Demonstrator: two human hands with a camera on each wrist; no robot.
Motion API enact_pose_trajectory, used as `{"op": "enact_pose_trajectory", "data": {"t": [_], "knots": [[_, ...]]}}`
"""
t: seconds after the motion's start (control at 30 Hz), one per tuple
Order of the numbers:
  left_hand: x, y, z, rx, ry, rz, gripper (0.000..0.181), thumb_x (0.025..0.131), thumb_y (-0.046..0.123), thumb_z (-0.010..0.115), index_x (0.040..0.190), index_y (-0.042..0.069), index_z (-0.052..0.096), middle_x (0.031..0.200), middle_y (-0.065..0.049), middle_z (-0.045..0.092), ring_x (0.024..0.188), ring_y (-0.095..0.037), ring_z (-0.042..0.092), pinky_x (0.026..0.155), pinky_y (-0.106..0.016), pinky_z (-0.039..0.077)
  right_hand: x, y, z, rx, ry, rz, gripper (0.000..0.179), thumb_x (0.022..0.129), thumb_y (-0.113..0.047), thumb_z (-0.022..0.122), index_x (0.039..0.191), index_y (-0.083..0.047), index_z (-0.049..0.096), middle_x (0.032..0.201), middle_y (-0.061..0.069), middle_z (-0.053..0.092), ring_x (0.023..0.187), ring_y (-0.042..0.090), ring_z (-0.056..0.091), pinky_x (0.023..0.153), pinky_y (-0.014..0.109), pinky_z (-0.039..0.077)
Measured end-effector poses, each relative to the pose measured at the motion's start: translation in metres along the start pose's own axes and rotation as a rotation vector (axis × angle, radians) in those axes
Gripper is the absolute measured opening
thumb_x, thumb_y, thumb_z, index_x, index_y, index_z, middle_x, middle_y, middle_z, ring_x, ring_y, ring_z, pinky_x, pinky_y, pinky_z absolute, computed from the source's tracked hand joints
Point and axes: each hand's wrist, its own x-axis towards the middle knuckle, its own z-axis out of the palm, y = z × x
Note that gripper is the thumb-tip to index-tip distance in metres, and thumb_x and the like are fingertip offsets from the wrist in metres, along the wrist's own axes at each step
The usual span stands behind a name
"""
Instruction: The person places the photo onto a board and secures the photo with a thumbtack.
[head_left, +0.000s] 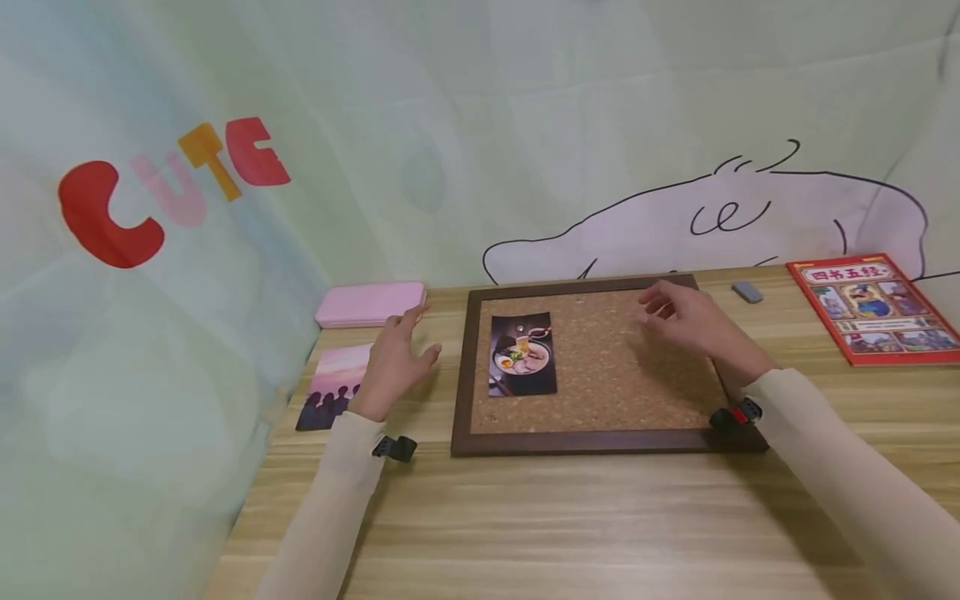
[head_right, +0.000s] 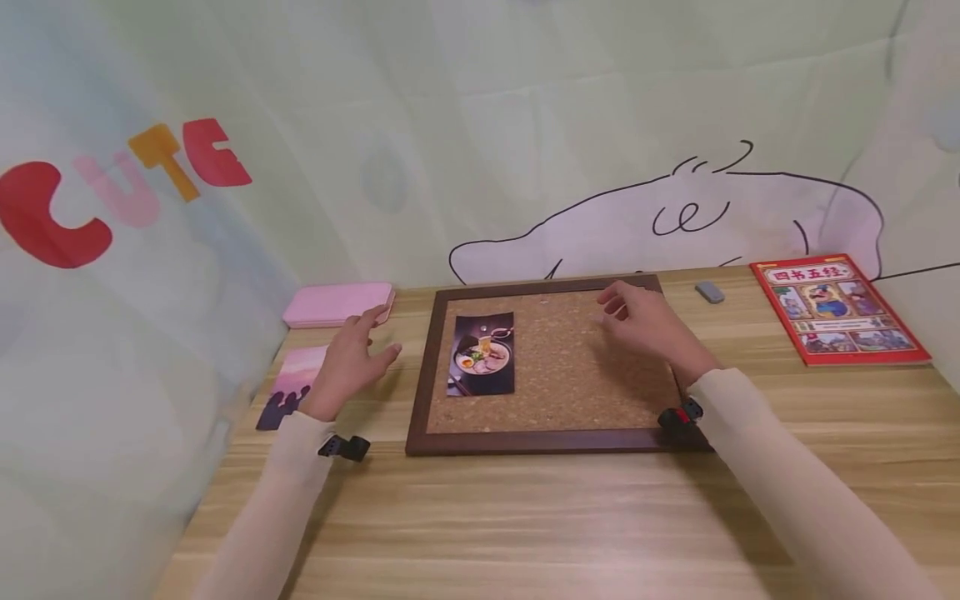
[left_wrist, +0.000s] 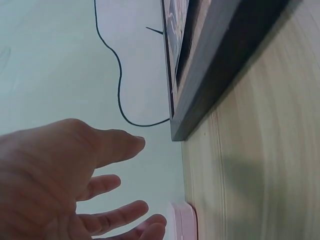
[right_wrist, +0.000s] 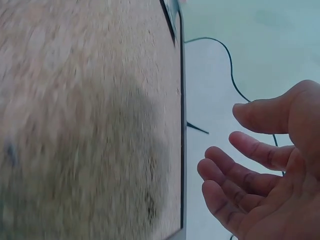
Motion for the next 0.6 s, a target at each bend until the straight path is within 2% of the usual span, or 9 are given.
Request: {"op": "enact_pose_trajectory", "data": {"t": [0.27, 0.4, 0.5, 0.6], "knots": [[-0.01, -0.023, -0.013, 0.0, 0.02, -0.032, 0.068, 0.101, 0.02, 0.07, 0.161, 0.003, 0.043, 0.156, -0.037, 0.048, 0.14, -0.056, 0.052, 0.113, -0.07, 0.043, -0.014, 0.019, -0.013, -0.02, 0.011, 0.024, 0.042, 0.107, -0.023, 0.062, 0.139, 0.004, 0.058, 0.134, 0.032, 0.066, 0.12, 0.046, 0.064, 0.096, 0.06, 0.056], [-0.014, -0.033, -0.017, -0.012, 0.028, -0.05, 0.066, 0.101, 0.021, 0.069, 0.16, 0.002, 0.045, 0.152, -0.036, 0.051, 0.137, -0.055, 0.054, 0.111, -0.07, 0.044, -0.021, 0.031, -0.018, -0.037, 0.012, 0.047, 0.044, 0.107, -0.025, 0.062, 0.139, 0.006, 0.058, 0.134, 0.033, 0.065, 0.122, 0.047, 0.063, 0.098, 0.063, 0.054], [-0.018, -0.043, -0.02, -0.014, 0.032, -0.058, 0.065, 0.1, 0.021, 0.069, 0.159, 0.002, 0.047, 0.148, -0.036, 0.053, 0.134, -0.055, 0.054, 0.109, -0.07, 0.044, -0.026, 0.042, -0.023, -0.048, 0.01, 0.08, 0.044, 0.108, -0.026, 0.061, 0.138, 0.006, 0.058, 0.135, 0.033, 0.064, 0.122, 0.048, 0.063, 0.091, 0.056, 0.059], [-0.023, -0.052, -0.024, -0.002, 0.031, -0.068, 0.065, 0.1, 0.021, 0.069, 0.159, 0.003, 0.047, 0.145, -0.037, 0.055, 0.133, -0.055, 0.054, 0.108, -0.069, 0.044, -0.031, 0.052, -0.028, -0.061, 0.01, 0.105, 0.042, 0.109, -0.026, 0.06, 0.137, 0.005, 0.059, 0.134, 0.033, 0.064, 0.121, 0.048, 0.063, 0.08, 0.042, 0.061]]}}
